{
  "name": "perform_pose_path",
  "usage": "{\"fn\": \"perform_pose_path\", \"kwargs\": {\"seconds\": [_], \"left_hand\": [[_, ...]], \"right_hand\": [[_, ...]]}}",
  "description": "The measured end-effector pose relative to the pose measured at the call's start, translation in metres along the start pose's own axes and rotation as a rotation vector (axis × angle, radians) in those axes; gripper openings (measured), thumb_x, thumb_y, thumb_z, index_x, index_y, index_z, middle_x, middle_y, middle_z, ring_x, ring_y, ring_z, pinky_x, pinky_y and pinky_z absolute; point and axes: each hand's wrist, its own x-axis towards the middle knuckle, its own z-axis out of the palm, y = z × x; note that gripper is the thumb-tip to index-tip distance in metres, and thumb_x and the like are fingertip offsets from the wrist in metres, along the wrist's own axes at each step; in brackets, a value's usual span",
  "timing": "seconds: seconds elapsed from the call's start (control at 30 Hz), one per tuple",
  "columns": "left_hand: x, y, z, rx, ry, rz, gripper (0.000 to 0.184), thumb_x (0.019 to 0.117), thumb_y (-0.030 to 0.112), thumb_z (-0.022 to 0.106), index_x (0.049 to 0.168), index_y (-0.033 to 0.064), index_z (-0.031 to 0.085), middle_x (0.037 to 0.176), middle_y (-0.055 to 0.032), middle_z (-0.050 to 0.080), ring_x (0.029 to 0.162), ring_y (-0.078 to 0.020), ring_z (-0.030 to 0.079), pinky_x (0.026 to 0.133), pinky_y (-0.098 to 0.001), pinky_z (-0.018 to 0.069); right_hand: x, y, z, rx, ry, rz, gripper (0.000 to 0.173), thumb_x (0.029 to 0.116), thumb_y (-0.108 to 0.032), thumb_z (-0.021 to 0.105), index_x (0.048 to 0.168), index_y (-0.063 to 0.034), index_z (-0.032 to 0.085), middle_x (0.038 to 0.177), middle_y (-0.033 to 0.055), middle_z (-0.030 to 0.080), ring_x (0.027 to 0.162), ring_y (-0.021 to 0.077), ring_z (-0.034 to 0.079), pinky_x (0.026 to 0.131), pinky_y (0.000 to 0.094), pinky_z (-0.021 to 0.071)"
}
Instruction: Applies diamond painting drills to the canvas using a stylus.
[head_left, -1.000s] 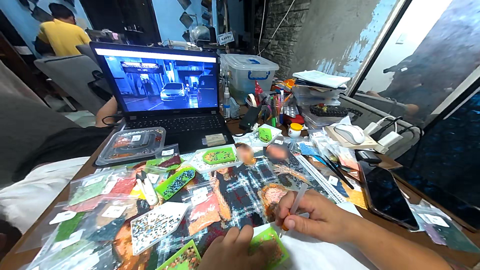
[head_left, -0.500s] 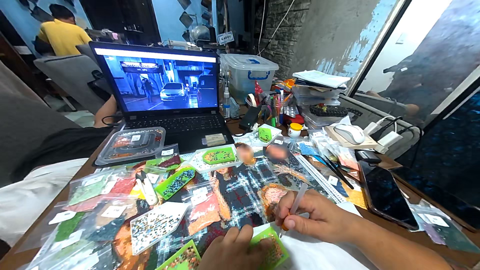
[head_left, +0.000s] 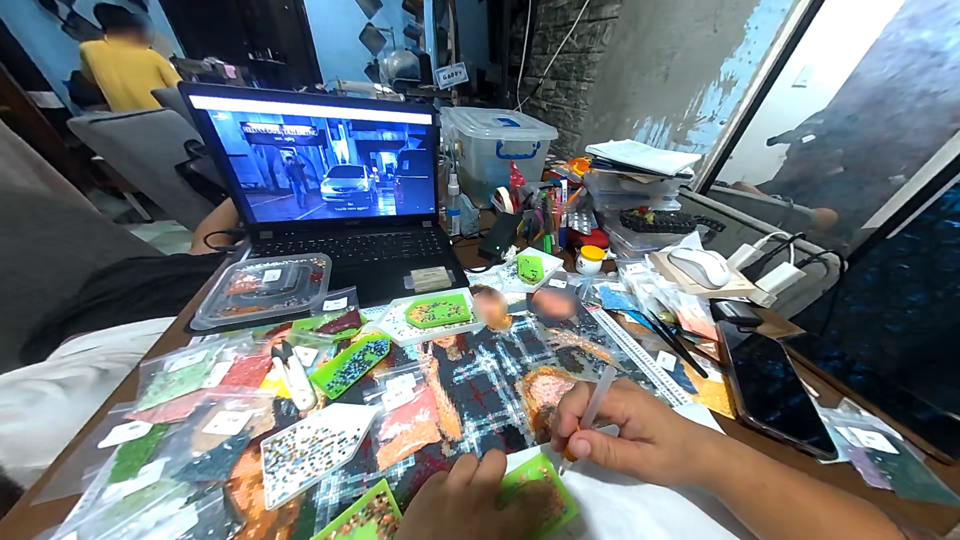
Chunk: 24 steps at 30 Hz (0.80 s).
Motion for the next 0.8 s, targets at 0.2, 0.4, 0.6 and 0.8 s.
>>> {"fn": "perform_pose_path", "kwargs": {"seconds": [0.2, 0.4, 0.6, 0.8], "left_hand": [[0.002, 0.0, -0.002, -0.029, -0.003, -0.026, 0.039, 0.0953, 0.019, 0.064, 0.133, 0.0091, 0.07, 0.105, -0.0244, 0.065, 0.085, -0.0421, 0.066, 0.065, -0.0512, 0.0539], [0.003, -0.004, -0.003, -0.061, -0.018, -0.025, 0.041, 0.0951, 0.02, 0.065, 0.133, 0.0059, 0.069, 0.104, -0.0244, 0.065, 0.087, -0.0422, 0.066, 0.066, -0.0511, 0.0548], [0.002, -0.005, -0.003, -0.072, -0.018, -0.036, 0.04, 0.0951, 0.022, 0.065, 0.132, 0.0072, 0.069, 0.105, -0.0241, 0.065, 0.089, -0.0426, 0.066, 0.067, -0.052, 0.055], [0.003, -0.005, -0.005, -0.062, -0.038, -0.039, 0.04, 0.0957, 0.022, 0.064, 0.133, 0.0074, 0.069, 0.108, -0.0249, 0.066, 0.09, -0.0435, 0.066, 0.068, -0.0531, 0.0554]], "right_hand": [[0.0, 0.0, 0.0, 0.019, 0.013, -0.007, 0.028, 0.1089, -0.026, 0.051, 0.106, 0.0011, 0.059, 0.094, 0.0084, 0.068, 0.088, 0.0017, 0.065, 0.08, 0.0164, 0.0534], [0.002, 0.002, 0.007, 0.02, 0.001, -0.01, 0.031, 0.109, -0.028, 0.05, 0.105, 0.0016, 0.059, 0.093, 0.0094, 0.069, 0.087, 0.003, 0.066, 0.08, 0.0181, 0.0541], [0.003, 0.004, 0.012, -0.002, 0.015, -0.03, 0.03, 0.1089, -0.025, 0.05, 0.105, 0.0029, 0.059, 0.092, 0.0113, 0.069, 0.085, 0.0044, 0.066, 0.079, 0.0184, 0.0537], [0.005, 0.006, 0.019, -0.036, 0.025, -0.074, 0.031, 0.1092, -0.025, 0.05, 0.106, 0.0035, 0.059, 0.093, 0.0135, 0.069, 0.085, 0.0085, 0.067, 0.079, 0.0217, 0.0551]]}}
